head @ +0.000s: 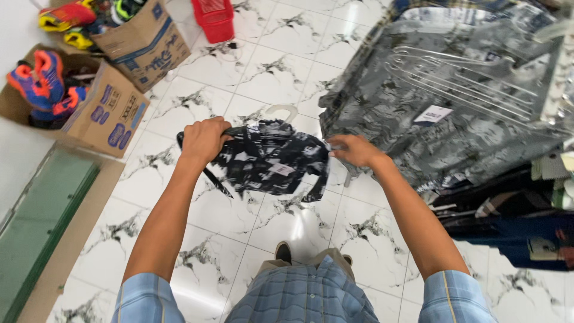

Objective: The person buttons the top buttons of several shirts while they are on hangers and places them onto a clothes rack.

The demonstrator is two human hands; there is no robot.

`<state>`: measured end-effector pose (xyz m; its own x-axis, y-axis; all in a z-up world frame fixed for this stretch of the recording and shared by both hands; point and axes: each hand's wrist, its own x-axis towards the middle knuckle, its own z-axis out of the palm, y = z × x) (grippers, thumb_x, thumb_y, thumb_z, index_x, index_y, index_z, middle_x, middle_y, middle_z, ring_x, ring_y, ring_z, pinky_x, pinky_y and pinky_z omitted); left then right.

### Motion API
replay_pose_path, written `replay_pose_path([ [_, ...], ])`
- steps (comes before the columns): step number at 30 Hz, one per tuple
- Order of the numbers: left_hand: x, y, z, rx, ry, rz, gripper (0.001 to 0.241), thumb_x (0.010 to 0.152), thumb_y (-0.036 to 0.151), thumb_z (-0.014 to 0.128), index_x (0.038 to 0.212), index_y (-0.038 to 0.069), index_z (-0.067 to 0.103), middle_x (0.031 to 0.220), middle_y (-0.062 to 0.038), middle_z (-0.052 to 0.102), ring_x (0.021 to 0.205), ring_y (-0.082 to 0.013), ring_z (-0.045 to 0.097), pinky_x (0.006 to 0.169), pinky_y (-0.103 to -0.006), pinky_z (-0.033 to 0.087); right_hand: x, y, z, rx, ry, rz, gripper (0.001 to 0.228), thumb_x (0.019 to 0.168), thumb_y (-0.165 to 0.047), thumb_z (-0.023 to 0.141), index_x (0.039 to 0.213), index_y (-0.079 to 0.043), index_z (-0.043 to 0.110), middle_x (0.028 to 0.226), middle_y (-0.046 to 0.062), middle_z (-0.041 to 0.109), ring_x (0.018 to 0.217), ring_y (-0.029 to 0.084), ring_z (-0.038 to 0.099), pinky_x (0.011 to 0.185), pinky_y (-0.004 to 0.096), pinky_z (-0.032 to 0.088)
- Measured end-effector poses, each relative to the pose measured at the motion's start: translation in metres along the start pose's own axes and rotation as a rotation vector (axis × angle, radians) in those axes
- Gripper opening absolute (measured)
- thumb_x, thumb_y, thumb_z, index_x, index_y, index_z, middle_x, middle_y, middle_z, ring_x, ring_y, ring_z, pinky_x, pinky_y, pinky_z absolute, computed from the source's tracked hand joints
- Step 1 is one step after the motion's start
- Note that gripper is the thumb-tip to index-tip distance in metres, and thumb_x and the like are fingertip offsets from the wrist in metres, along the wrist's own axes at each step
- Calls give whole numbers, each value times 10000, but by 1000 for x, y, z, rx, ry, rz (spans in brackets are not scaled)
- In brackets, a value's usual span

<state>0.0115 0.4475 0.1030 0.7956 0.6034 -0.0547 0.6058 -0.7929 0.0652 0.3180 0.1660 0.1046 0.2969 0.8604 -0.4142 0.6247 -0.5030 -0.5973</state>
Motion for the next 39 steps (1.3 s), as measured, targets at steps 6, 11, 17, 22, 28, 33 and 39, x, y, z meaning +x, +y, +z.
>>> replay_pose_path([
  [6,65,35,36,255,-25,116,155,921,289,742,1073,257,745,917,0,712,891,-328,748,764,-476,575,-41,87,-10,58,203,187,333,976,-258,639,1256,-110,740,1252,172,742,1196,404,675,1036,518,538],
  [11,111,86,-17,191,-152,205,207,917,286,744,1119,258,780,1002,-47,780,982,-367,758,862,-502,568,-81,156,-49,-153,1053,76,237,1012,-89,645,1246,-125,644,1102,86,638,1073,289,623,976,438,487],
  [17,166,156,-74,119,-248,257,201,910,288,739,1099,272,803,1047,-65,800,1070,-370,742,952,-499,553,-116,168,-142,-438,1728,6,425,959,-172,602,1341,-19,495,1311,149,504,1234,387,442,1002,503,218],
  [22,203,206,-85,62,-311,283,212,915,290,735,1111,261,809,1063,-71,804,1090,-357,738,968,-492,554,-92,246,-183,-609,1651,10,459,1178,-503,396,1251,-126,647,1073,82,590,1159,307,535,1048,575,106],
  [28,254,219,-54,41,-332,312,183,867,372,774,1028,304,826,968,-16,809,1020,-322,750,937,-471,573,-78,287,-200,-570,1730,-113,469,1173,-270,382,731,-195,519,621,-5,449,622,226,530,940,455,342],
  [33,265,255,-73,-23,-356,383,215,839,401,783,1021,290,816,985,-45,813,1042,-361,738,948,-510,577,-93,285,-209,-425,1655,-228,559,1140,-265,494,583,-217,469,517,-45,467,521,219,538,906,417,374],
  [39,270,332,-117,-61,-337,599,187,840,414,767,948,266,805,909,-22,792,971,-374,731,910,-511,581,-120,265,-220,-211,1382,-246,552,1116,-252,578,578,-158,493,490,6,498,524,263,573,912,370,370],
])
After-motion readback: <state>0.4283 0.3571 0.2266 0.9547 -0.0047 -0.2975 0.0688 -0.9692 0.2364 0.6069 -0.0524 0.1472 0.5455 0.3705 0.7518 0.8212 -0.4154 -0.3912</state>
